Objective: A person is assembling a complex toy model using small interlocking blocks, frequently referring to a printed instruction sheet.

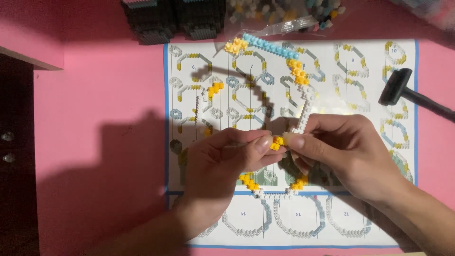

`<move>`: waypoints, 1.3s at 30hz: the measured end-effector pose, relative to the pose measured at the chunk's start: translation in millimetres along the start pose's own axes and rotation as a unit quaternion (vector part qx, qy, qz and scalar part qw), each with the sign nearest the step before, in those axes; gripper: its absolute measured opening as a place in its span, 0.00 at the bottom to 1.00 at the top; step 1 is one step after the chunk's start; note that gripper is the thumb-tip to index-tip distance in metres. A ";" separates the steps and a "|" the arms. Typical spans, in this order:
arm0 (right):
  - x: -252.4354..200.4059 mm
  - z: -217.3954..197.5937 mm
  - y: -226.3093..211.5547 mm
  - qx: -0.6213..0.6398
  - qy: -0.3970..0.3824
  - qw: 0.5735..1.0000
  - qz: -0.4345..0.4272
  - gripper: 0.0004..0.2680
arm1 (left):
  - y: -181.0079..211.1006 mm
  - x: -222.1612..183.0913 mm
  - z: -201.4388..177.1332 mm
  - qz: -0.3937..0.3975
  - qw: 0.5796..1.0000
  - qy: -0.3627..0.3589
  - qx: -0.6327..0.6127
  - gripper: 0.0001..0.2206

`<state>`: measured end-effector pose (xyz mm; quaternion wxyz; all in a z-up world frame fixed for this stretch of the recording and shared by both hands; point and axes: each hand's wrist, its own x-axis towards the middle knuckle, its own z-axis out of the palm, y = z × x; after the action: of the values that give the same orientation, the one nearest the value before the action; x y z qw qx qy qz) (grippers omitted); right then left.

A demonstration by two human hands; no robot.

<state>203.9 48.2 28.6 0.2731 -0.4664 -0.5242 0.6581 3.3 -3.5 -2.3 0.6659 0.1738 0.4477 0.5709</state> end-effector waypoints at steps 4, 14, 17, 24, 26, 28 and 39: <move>0.5 -1.3 2.8 0.036 -0.004 0.999 -0.004 0.08 | -0.5 1.1 0.6 -0.024 1.000 0.020 0.002 0.06; 1.1 -1.9 2.2 0.026 -0.014 1.000 -0.010 0.07 | 4.0 -0.3 3.4 -0.045 0.998 0.033 0.016 0.08; 0.8 -1.6 3.7 0.026 -0.005 1.000 -0.007 0.06 | 3.0 0.0 2.3 -0.048 0.998 0.028 0.008 0.07; 0.7 -1.7 3.6 0.030 -0.006 1.000 -0.004 0.07 | 2.4 0.1 1.6 -0.045 0.999 0.027 0.000 0.07; 0.5 -0.7 3.6 0.034 -0.006 0.999 -0.008 0.06 | 2.7 -0.3 1.2 -0.027 0.999 0.018 0.010 0.07; 0.7 -1.2 3.6 0.033 -0.008 0.999 -0.004 0.06 | 3.0 0.2 1.9 -0.037 0.999 0.025 0.014 0.07; 0.9 0.0 2.3 0.037 -0.011 0.999 -0.007 0.07 | 2.6 -0.7 -2.3 -0.020 1.000 -0.021 -0.012 0.08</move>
<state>203.8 48.3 26.2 0.2889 -0.4451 -0.5055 0.6804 0.0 -4.0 -1.3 0.6882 0.1686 0.4303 0.5593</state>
